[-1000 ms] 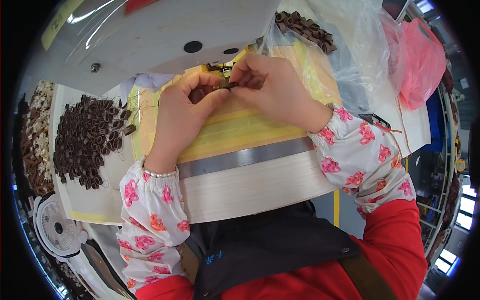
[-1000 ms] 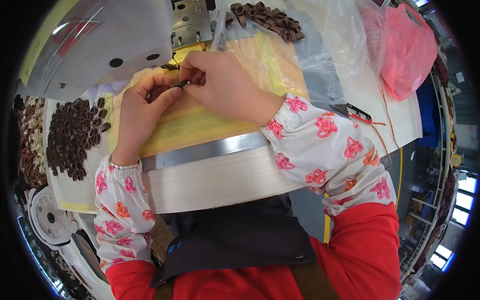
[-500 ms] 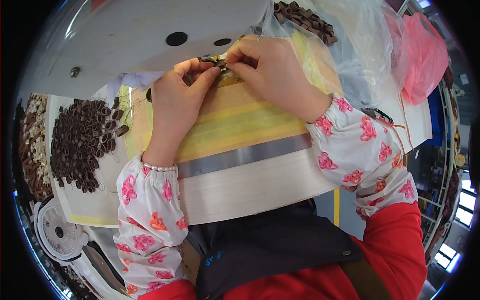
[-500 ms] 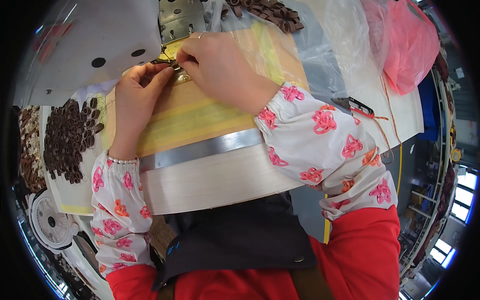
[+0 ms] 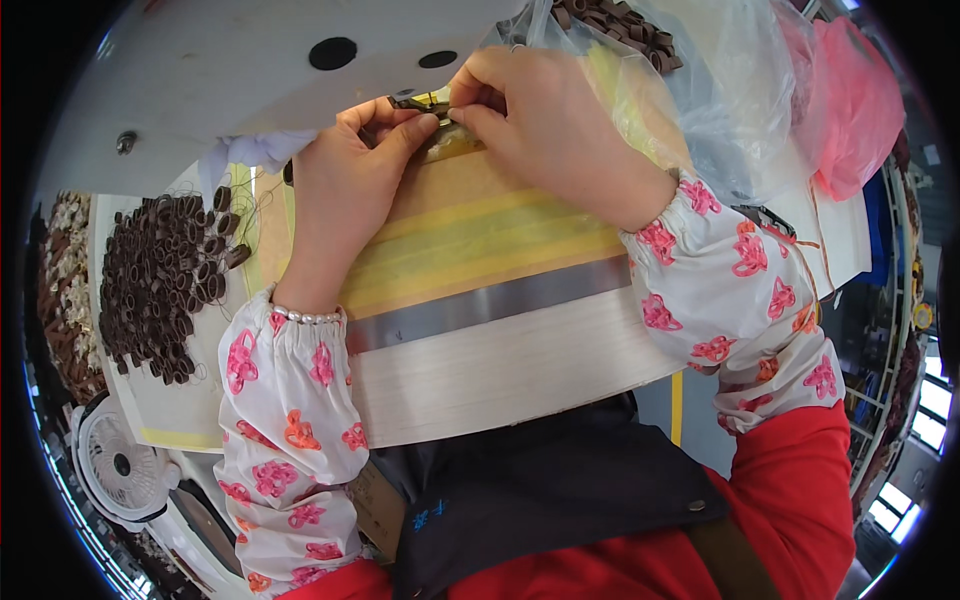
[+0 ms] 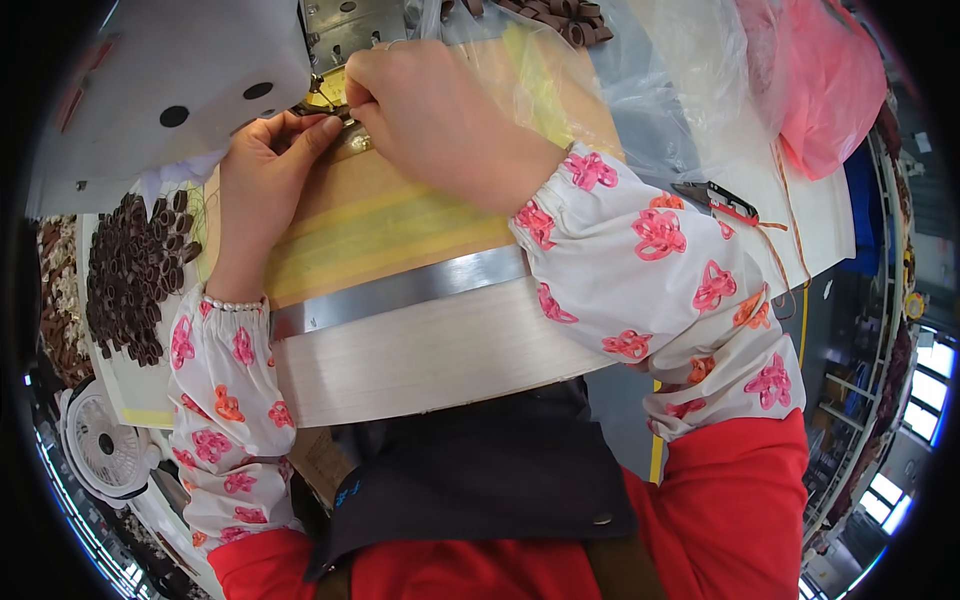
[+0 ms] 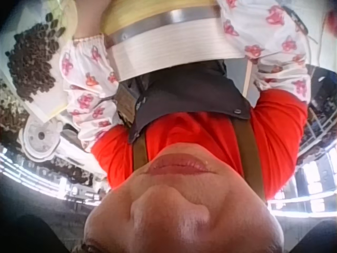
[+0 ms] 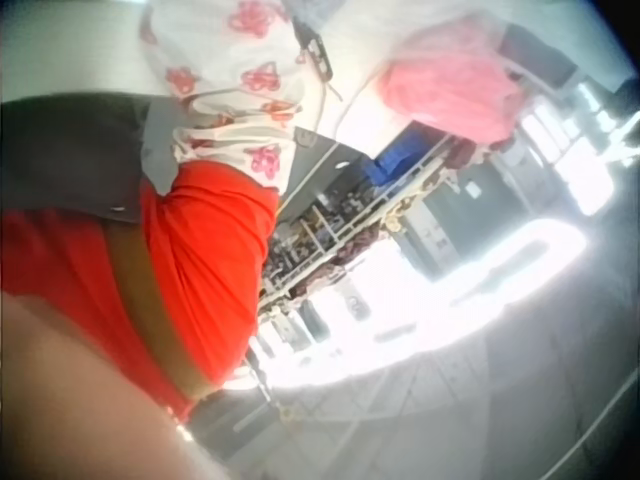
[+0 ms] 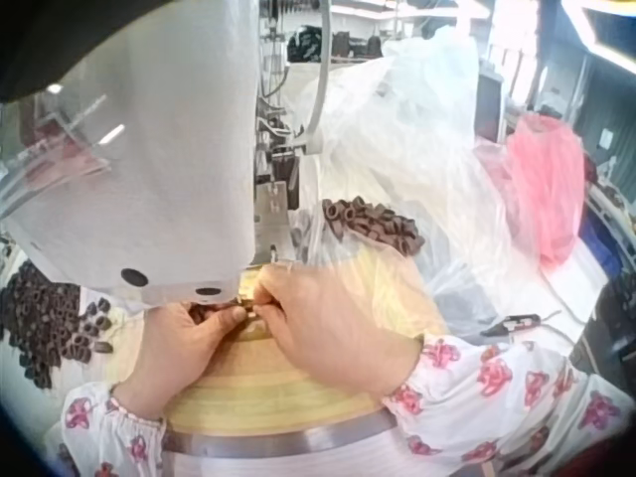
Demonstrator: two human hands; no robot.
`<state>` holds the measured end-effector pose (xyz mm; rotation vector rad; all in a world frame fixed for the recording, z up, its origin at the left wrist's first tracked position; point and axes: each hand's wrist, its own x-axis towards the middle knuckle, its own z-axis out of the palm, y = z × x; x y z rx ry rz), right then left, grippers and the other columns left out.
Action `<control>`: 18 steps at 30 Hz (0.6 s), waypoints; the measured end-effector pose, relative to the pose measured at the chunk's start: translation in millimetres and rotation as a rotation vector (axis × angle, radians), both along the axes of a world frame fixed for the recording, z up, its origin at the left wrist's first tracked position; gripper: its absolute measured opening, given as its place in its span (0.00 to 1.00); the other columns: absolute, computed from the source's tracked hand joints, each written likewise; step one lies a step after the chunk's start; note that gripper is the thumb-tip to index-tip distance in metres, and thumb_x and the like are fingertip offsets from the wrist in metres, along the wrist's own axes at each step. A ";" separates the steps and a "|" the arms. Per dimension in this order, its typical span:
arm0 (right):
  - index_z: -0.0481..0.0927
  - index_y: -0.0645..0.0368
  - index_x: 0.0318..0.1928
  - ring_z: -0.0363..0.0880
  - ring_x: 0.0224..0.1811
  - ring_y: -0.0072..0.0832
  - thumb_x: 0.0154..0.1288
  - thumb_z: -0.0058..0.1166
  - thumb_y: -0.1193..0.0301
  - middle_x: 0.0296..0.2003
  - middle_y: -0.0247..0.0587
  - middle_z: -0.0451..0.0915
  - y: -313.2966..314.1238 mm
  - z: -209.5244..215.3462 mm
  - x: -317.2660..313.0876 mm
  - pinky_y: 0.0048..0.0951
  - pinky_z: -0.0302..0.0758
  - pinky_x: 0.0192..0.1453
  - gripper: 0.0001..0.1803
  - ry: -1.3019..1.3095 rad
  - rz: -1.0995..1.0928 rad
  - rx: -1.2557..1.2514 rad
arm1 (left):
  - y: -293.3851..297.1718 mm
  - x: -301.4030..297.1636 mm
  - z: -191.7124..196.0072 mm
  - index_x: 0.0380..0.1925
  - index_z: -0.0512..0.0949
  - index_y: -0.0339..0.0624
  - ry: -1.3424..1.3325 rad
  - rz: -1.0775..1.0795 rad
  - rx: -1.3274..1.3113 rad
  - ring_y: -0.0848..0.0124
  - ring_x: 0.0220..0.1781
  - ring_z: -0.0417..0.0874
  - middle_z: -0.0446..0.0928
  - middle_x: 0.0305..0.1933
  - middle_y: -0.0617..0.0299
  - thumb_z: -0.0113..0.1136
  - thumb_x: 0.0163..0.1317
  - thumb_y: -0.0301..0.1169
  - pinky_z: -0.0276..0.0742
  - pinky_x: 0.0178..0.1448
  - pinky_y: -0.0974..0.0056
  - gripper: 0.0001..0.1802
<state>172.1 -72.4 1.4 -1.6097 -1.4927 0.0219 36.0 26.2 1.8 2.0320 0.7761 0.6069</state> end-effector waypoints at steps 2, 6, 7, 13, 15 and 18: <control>0.74 0.65 0.23 0.75 0.24 0.41 0.48 0.53 0.77 0.21 0.47 0.76 -0.2 2.2 1.5 0.35 0.71 0.29 0.04 -0.030 -0.013 -0.049 | 0.7 -0.2 -1.1 0.25 0.79 0.35 0.008 0.001 0.011 0.85 0.18 0.67 0.72 0.16 0.71 0.63 0.51 0.34 0.63 0.25 0.77 0.11; 0.74 0.65 0.21 0.76 0.23 0.41 0.46 0.55 0.75 0.19 0.48 0.75 0.0 5.6 5.4 0.35 0.71 0.28 0.05 -0.071 -0.041 -0.118 | 0.0 2.1 -0.6 0.24 0.78 0.36 0.024 0.008 0.017 0.85 0.18 0.65 0.70 0.15 0.72 0.63 0.51 0.34 0.62 0.24 0.77 0.11; 0.73 0.64 0.20 0.76 0.25 0.45 0.45 0.54 0.75 0.19 0.49 0.75 1.1 4.8 4.9 0.39 0.72 0.29 0.05 -0.056 -0.044 -0.111 | 0.7 1.6 -1.0 0.24 0.78 0.36 0.031 0.007 0.015 0.85 0.18 0.65 0.69 0.15 0.73 0.63 0.51 0.34 0.62 0.24 0.77 0.11; 0.74 0.63 0.19 0.76 0.24 0.45 0.45 0.55 0.74 0.19 0.49 0.75 7.2 3.4 3.7 0.39 0.72 0.29 0.05 -0.069 -0.059 -0.117 | 8.1 -3.1 -4.0 0.23 0.78 0.37 0.027 0.010 -0.027 0.85 0.19 0.65 0.68 0.15 0.73 0.63 0.50 0.35 0.62 0.25 0.76 0.11; 0.75 0.62 0.20 0.76 0.25 0.44 0.45 0.55 0.73 0.19 0.49 0.76 2.1 10.4 6.1 0.39 0.73 0.30 0.06 -0.010 -0.051 -0.202 | 6.2 0.9 -6.8 0.23 0.78 0.37 0.012 0.007 0.003 0.85 0.19 0.65 0.68 0.15 0.73 0.63 0.50 0.35 0.62 0.25 0.76 0.11; 0.75 0.62 0.20 0.77 0.25 0.44 0.45 0.56 0.73 0.20 0.49 0.76 2.6 8.8 6.6 0.39 0.73 0.31 0.06 -0.037 -0.039 -0.209 | 5.1 -0.1 -5.1 0.23 0.78 0.37 0.040 0.024 0.068 0.84 0.19 0.65 0.69 0.15 0.73 0.63 0.50 0.34 0.62 0.25 0.76 0.11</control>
